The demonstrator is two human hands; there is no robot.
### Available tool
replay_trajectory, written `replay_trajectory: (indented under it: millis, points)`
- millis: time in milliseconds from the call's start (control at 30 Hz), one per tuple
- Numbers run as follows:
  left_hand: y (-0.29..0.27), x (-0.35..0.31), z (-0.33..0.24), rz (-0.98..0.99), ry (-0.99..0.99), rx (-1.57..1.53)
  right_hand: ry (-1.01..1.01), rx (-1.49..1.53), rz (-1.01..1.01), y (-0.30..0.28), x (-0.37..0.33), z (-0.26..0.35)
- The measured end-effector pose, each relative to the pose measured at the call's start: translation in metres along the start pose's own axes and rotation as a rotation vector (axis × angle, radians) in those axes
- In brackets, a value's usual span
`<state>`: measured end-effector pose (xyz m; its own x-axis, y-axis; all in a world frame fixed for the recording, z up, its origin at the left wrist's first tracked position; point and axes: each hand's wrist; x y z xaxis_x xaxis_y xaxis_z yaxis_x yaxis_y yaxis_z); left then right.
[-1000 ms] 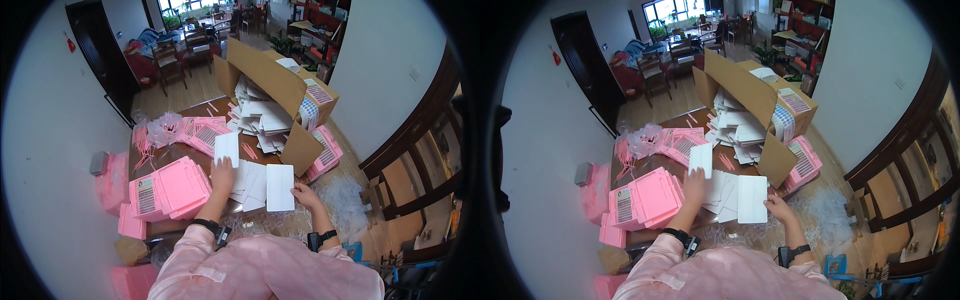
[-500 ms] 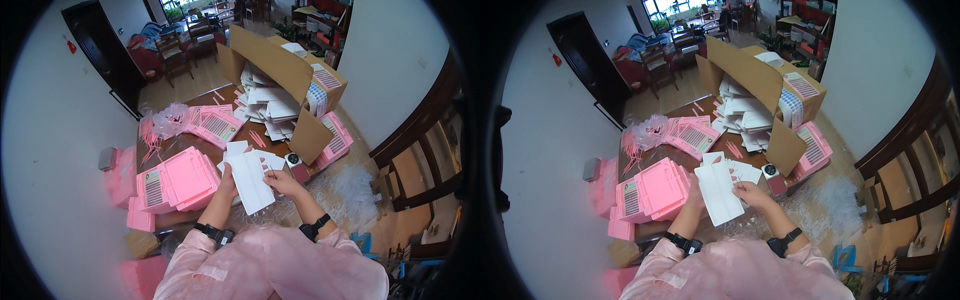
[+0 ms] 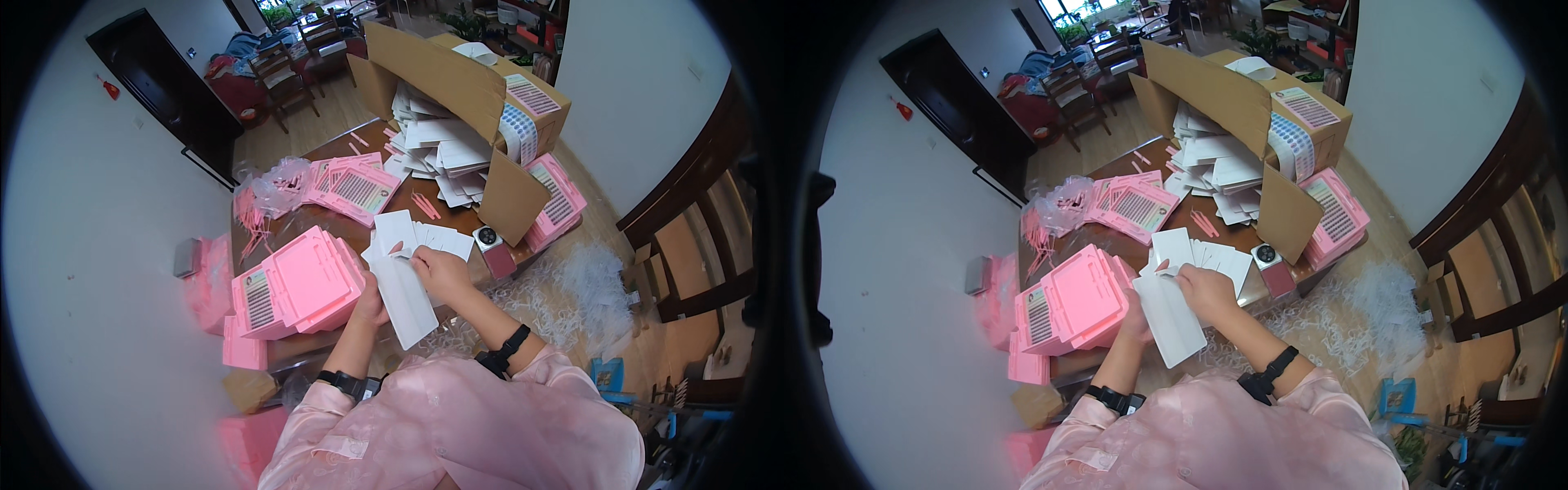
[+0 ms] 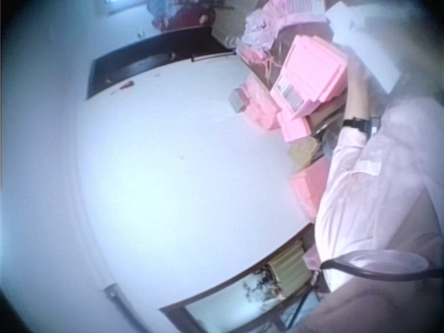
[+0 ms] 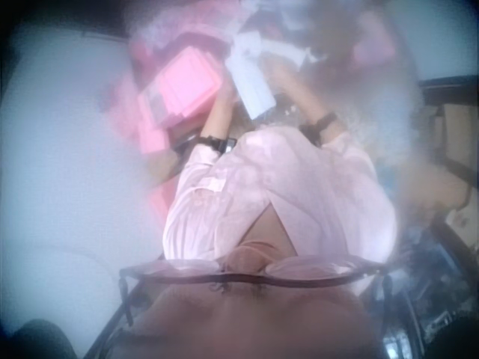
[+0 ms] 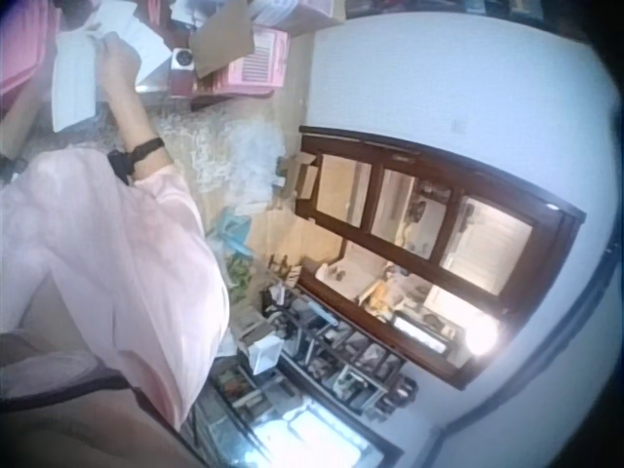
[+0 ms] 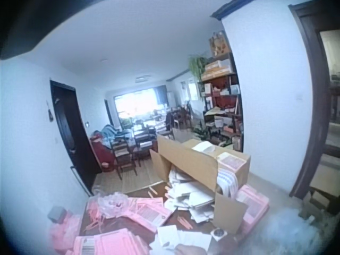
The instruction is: The person repeatedly picks up white paper sheets, folds them, and places them into pink rectangular boxes. The person also briefly handles a smartphone and a roll of tape before resuming the folding and packing process.
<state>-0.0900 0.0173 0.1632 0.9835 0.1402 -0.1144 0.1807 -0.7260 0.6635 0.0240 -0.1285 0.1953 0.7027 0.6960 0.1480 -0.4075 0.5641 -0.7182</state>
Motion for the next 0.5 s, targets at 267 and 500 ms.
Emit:
replay_trajectory:
  millis: [267, 500]
  points:
    - [0.001, -0.005, -0.021, -0.072, 0.117, -0.121, -0.221, -0.222, 0.653, -0.019, -0.080, -0.077]
    - [0.007, -0.009, -0.024, -0.017, 0.087, -0.119, 0.056, -0.174, 0.435, -0.038, -0.102, -0.105]
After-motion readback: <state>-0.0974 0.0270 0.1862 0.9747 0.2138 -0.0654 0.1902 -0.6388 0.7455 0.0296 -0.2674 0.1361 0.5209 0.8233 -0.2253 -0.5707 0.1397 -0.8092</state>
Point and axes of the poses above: each hand's wrist, its own x-axis towards the middle knuckle, its own y-axis out of the palm, z = x × y, and after that the axes turned 3 degrees about -x, right-handed
